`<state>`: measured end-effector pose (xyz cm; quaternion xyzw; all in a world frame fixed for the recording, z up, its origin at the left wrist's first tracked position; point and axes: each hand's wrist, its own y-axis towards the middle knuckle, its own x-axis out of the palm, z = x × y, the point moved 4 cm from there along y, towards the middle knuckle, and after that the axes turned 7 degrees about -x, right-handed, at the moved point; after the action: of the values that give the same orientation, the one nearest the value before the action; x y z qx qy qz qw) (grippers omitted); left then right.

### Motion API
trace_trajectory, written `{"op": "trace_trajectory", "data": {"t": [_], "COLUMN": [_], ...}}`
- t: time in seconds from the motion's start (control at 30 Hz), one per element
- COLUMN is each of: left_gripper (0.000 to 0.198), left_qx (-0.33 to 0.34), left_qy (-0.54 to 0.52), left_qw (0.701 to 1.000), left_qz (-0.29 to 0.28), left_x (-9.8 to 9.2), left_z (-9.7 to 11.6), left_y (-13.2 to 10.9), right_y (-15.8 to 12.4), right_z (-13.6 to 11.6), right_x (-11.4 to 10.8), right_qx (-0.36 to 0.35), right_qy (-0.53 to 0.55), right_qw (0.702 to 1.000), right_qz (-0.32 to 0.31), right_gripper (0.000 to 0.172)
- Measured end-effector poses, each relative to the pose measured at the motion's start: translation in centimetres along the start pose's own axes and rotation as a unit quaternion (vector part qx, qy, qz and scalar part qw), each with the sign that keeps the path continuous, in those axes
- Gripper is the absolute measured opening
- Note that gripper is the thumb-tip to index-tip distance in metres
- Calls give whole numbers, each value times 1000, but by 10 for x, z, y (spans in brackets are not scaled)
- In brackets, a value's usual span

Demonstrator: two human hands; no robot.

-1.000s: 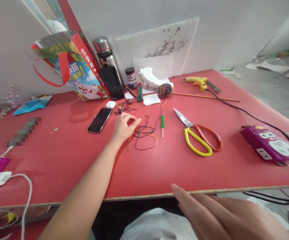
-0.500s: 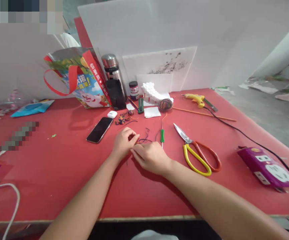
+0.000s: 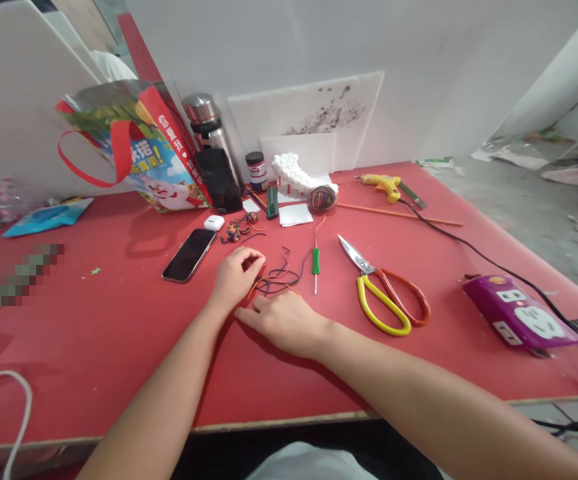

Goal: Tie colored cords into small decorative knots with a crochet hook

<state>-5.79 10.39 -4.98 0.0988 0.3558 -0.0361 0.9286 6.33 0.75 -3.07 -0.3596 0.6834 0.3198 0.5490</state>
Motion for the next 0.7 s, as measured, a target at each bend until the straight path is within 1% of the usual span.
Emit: {"op": "trace_trajectory", "data": {"t": [0.07, 0.13, 0.27, 0.37, 0.47, 0.7], "left_gripper": [18, 19, 20, 18, 18, 16], "left_qx": [3, 5, 8, 9, 10, 13], "left_qy": [-2, -3, -2, 2, 4, 2], "left_qw": [1000, 1000, 1000, 1000, 1000, 1000], "left_qz": [-1, 0, -1, -3, -7, -24], "left_x": [0, -1, -1, 0, 0, 0], "left_z": [2, 3, 3, 2, 1, 3], "left_y": [-1, -1, 0, 2, 3, 5], "right_y": [3, 5, 6, 4, 4, 2], "right_z": [-5, -7, -2, 3, 6, 6], "right_x": [0, -1, 1, 4, 4, 2], "right_qx": [-17, -17, 10, 29, 52, 62], "right_qy": [-10, -16, -4, 16, 26, 43], "right_qw": [1000, 1000, 1000, 999, 997, 997], "right_qz": [-10, -11, 8, 37, 51, 36], "right_gripper": [33, 32, 27, 23, 23, 27]}}
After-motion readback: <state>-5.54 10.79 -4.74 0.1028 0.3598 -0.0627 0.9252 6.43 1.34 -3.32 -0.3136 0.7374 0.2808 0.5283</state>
